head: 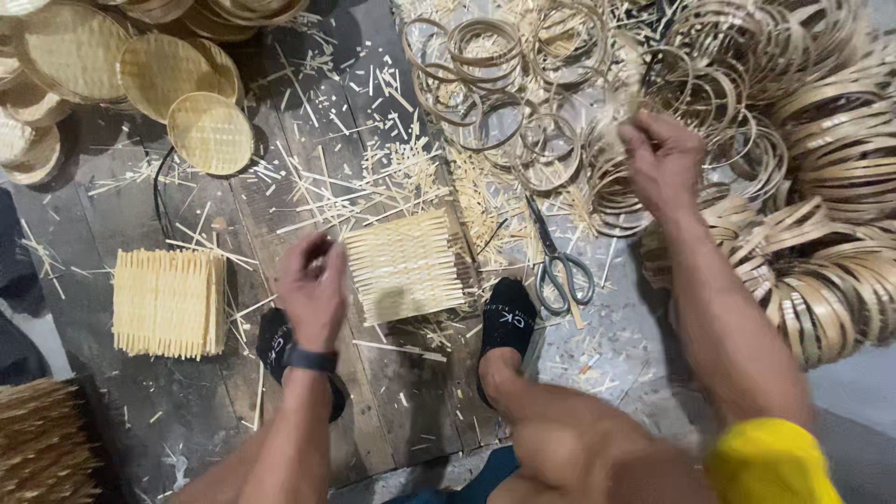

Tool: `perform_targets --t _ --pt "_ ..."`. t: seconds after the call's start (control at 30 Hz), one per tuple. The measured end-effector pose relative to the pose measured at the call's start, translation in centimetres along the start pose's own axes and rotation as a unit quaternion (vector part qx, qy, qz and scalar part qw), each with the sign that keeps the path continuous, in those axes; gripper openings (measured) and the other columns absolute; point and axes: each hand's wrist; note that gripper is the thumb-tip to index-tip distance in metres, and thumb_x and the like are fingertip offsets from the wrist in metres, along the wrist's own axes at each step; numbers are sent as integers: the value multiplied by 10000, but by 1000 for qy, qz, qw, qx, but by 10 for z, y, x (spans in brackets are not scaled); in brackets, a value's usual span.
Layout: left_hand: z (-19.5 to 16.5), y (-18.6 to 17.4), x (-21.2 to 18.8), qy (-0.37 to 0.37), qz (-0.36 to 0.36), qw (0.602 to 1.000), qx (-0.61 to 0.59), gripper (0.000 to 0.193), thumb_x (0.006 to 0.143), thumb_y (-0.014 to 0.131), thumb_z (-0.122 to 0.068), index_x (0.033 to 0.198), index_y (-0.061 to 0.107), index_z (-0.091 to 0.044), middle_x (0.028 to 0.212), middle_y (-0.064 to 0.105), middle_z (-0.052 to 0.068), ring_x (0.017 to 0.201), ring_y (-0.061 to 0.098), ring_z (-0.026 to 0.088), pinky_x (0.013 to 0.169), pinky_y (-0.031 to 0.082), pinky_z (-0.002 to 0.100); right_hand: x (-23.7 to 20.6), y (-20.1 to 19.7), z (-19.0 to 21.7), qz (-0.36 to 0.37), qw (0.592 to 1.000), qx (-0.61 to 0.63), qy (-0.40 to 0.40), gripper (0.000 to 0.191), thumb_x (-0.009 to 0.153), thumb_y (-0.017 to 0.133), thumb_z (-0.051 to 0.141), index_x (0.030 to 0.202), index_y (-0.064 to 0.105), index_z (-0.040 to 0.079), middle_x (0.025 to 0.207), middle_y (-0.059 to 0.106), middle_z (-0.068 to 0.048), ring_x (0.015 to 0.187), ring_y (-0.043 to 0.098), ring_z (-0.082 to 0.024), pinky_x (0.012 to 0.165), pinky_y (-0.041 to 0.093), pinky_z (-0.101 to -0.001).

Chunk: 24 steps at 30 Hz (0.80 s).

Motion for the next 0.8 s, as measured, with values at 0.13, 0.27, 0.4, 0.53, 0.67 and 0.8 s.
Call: perform_targets --t 0.13,0.27,0.4,0.53,0.67,0.8 --pt "-85 16 -17 253 90 962 -41 464 1007 741 -222 1441 612 -124 1392 648 125 1265 613 224 1093 502 399 -61 -40 123 320 946 15 54 102 897 735 219 946 802 161 895 773 -38 814 735 -135 734 599 -334" --pt "-123 3 -39 130 146 967 -160 289 1029 772 -217 1277 746 -69 1160 624 116 996 582 170 829 487 323 -99 -41 196 454 891 -11 25 165 885 723 264 944 810 137 837 798 -73 781 756 -167 725 646 -374" --pt "-124 -13 -54 2 124 922 -366 316 1006 753 -267 959 573 -12 959 659 58 731 611 121 630 560 265 -105 -27 214 454 883 -53 -108 213 940 676 263 1041 780 107 914 778 -75 815 739 -186 737 617 -383" --pt "-111 -27 -55 -236 179 868 -398 259 908 752 -217 1099 684 -56 724 569 10 566 527 83 444 379 213 -126 6 219 382 879 -81 -274 180 928 707 158 1060 750 42 898 745 -128 766 722 -250 710 581 -386" --pt "-94 -32 -55 -263 176 845 -432 258 951 733 -211 1012 710 39 668 536 -6 530 455 70 435 334 213 -154 41 234 236 886 -4 -399 221 907 761 127 1098 724 24 873 683 -142 773 679 -299 667 530 -392" --pt "-77 -37 -54 -280 193 796 -502 258 975 714 -216 1045 690 31 662 489 -39 528 418 56 439 320 214 -166 66 243 182 891 -9 -415 183 908 823 159 1005 713 49 869 668 -99 726 676 -240 615 532 -351"
Point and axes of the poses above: each hand's wrist, its own x-axis towards the middle knuckle, its own y-axis out of the palm, z = x × y
